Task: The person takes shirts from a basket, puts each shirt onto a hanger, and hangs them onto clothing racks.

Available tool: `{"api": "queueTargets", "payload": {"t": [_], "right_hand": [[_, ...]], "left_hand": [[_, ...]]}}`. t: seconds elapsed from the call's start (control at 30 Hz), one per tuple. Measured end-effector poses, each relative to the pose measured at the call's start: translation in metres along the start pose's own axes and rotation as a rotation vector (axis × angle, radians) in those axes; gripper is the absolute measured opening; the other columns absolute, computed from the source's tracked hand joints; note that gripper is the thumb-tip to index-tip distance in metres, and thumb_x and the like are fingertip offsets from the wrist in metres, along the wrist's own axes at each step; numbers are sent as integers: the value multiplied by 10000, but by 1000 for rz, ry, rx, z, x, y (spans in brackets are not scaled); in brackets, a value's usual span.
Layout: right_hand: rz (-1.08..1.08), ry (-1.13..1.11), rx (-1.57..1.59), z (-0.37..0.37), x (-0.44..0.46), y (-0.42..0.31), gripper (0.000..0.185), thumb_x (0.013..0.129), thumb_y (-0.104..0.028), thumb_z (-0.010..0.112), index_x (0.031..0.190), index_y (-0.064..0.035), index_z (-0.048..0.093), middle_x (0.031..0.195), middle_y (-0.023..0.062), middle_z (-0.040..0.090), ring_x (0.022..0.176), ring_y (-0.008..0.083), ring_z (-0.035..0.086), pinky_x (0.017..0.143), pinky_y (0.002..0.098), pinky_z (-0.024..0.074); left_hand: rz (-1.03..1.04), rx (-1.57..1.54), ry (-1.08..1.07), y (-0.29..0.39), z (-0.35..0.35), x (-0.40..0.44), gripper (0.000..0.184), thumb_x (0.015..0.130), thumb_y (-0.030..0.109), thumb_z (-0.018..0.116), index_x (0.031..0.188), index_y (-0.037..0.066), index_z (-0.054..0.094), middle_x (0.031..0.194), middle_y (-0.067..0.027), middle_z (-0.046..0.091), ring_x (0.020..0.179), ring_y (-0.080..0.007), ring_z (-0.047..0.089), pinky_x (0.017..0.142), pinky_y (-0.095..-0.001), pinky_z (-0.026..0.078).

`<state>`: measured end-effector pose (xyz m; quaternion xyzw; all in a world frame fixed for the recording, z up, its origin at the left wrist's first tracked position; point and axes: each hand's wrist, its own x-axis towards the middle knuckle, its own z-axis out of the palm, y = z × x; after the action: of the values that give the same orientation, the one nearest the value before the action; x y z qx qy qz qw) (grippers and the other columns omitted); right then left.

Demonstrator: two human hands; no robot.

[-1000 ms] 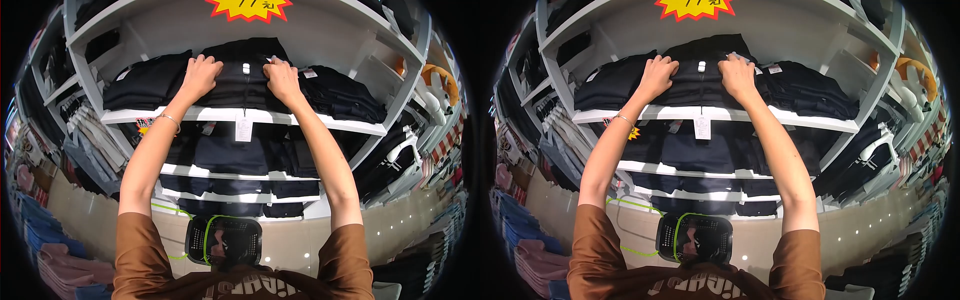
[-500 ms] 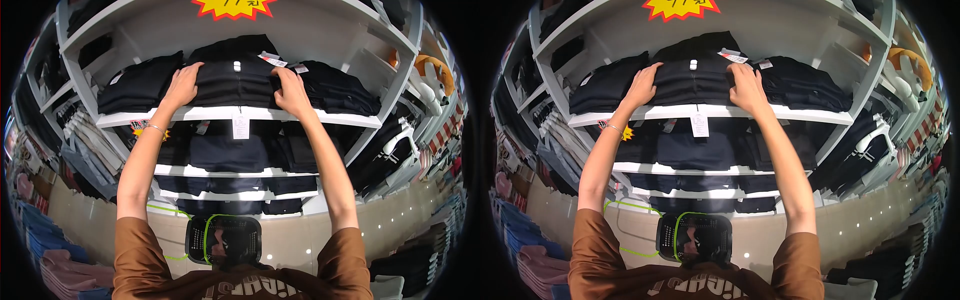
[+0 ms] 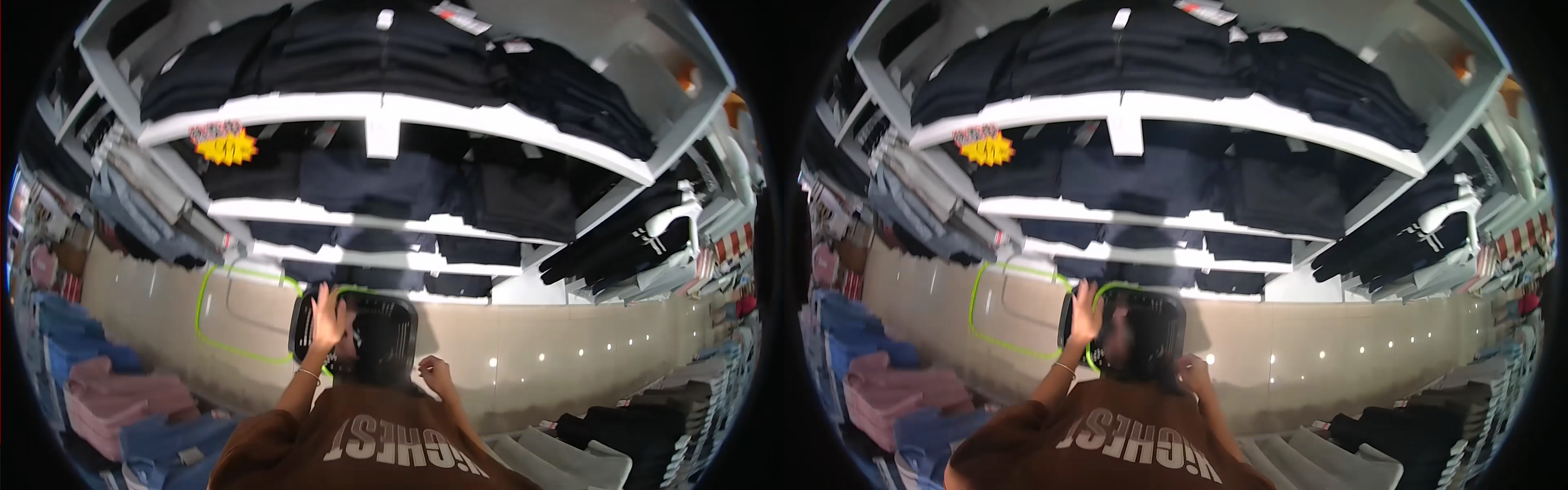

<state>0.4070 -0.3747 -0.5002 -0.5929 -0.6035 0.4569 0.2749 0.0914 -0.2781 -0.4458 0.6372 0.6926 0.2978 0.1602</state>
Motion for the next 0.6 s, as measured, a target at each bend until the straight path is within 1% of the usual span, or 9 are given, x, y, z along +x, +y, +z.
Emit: {"api": "queueTargets", "payload": {"t": [0.07,0.1,0.13,0.2,0.27,0.3,0.4,0.5,0.6], "right_hand": [[55,-110,-154,-3,-27,63,100,778,-24,593,855,18,642,737,124,685,635,202,692,576,305,559],[184,-180,-136,-11,-38,77,110,770,-19,598,861,20,644,751,142,688,629,206,693,569,282,553],[214,-267,-194,-14,-46,108,119,775,-33,597,874,12,645,749,144,686,614,203,686,547,291,552],[594,-323,-13,-20,-57,145,126,795,-62,599,903,-20,647,754,125,678,579,196,666,522,334,549],[825,-303,60,-28,-66,164,131,831,-101,577,934,-52,641,767,97,665,578,184,649,511,353,539],[990,-287,90,-37,-63,148,140,855,-121,549,958,-68,629,778,78,656,598,184,650,516,340,532],[966,-182,208,-40,-62,153,145,875,-129,531,985,-71,607,823,100,656,678,211,659,573,356,539],[902,-108,272,-37,-50,120,170,872,-120,525,1018,-60,586,858,119,659,704,234,660,616,358,545],[859,-96,346,-25,-42,104,188,870,-121,512,1032,-50,576,879,126,662,720,240,660,632,355,546]], "left_hand": [[-279,-132,-256,-75,48,-105,439,922,287,447,1210,-32,538,1257,-316,485,1203,-445,447,1030,-499,319],[-559,-141,-332,-92,51,-153,411,910,293,452,1134,-23,589,1166,-307,542,1143,-438,496,993,-466,365],[-839,-130,-402,-108,52,-199,397,898,299,457,1059,-14,641,1075,-298,599,1083,-431,545,956,-433,410],[-1097,-124,-563,-125,32,-274,387,885,294,466,1037,-13,648,1064,-289,607,1078,-422,550,950,-429,415],[-1081,-158,-706,-123,6,-325,377,872,288,476,1014,-12,655,1054,-279,614,1073,-414,556,944,-425,420],[-1034,-181,-735,-117,-4,-341,372,866,286,481,1003,-11,658,1048,-275,618,1071,-409,559,941,-423,422],[-842,-190,-732,-106,-18,-356,357,846,277,496,969,-9,669,1033,-261,629,1063,-396,568,932,-417,429],[-602,-135,-662,-104,-20,-334,342,826,269,510,936,-7,680,1017,-247,641,1056,-383,576,922,-411,436],[-472,-59,-564,-132,-8,-304,328,806,261,525,902,-6,690,1001,-233,652,1048,-370,585,913,-405,444]]}}
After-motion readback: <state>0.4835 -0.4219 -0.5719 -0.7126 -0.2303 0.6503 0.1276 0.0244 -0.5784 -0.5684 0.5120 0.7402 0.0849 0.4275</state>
